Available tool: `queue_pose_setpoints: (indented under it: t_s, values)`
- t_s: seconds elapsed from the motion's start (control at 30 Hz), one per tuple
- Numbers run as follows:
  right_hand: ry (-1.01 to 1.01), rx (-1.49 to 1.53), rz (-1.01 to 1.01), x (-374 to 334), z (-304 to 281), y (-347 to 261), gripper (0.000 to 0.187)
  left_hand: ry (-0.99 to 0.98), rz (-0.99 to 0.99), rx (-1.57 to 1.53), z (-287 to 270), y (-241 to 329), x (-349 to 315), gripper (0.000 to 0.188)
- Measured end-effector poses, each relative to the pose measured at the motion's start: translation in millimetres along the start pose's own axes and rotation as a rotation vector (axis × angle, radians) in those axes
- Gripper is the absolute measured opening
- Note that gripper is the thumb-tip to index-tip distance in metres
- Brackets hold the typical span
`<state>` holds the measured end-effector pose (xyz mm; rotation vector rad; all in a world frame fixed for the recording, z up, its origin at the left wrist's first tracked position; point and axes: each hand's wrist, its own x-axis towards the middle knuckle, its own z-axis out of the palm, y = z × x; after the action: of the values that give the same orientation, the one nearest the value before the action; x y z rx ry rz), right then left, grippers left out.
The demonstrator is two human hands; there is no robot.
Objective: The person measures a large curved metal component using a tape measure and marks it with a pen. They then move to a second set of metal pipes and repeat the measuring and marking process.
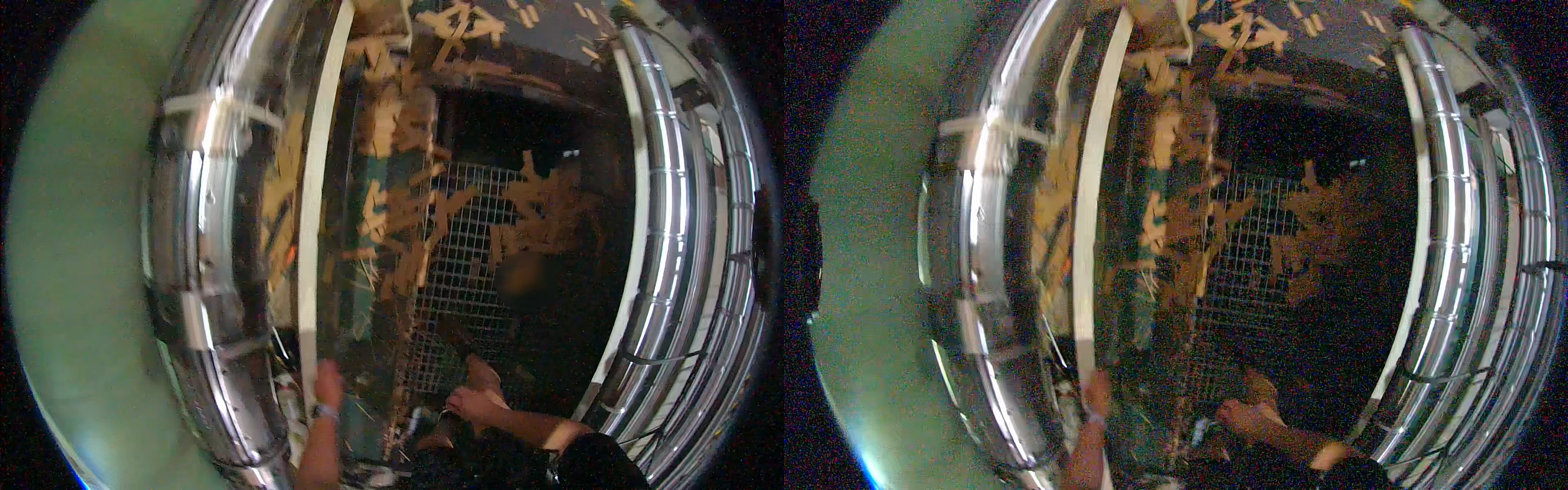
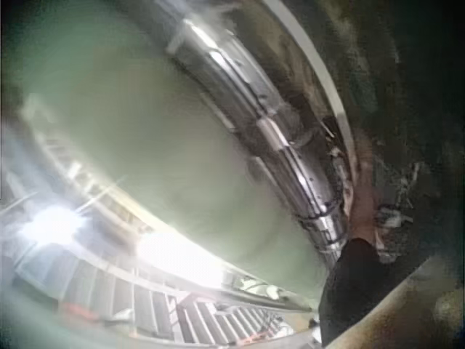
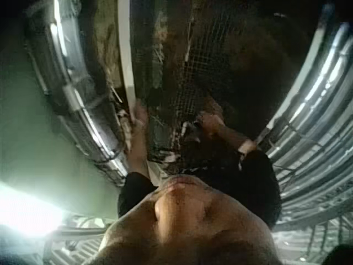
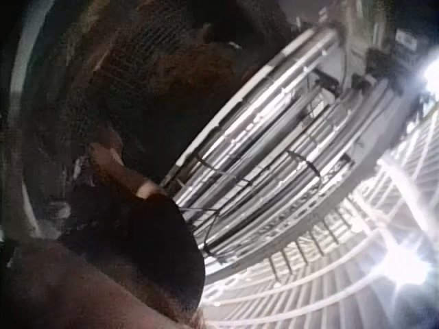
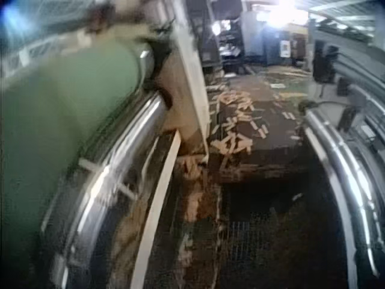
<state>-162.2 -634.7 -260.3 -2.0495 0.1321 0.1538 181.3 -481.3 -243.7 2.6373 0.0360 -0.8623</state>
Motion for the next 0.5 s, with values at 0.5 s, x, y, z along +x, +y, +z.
queue_pose_setpoints:
  t_s: [0.5]
  values:
    - [0.375,0.497,0.214,130.2,-237.5,-6.0,0.038,-0.656,0.479,-0.103,-36.8,333.6,-124.2,0.035]
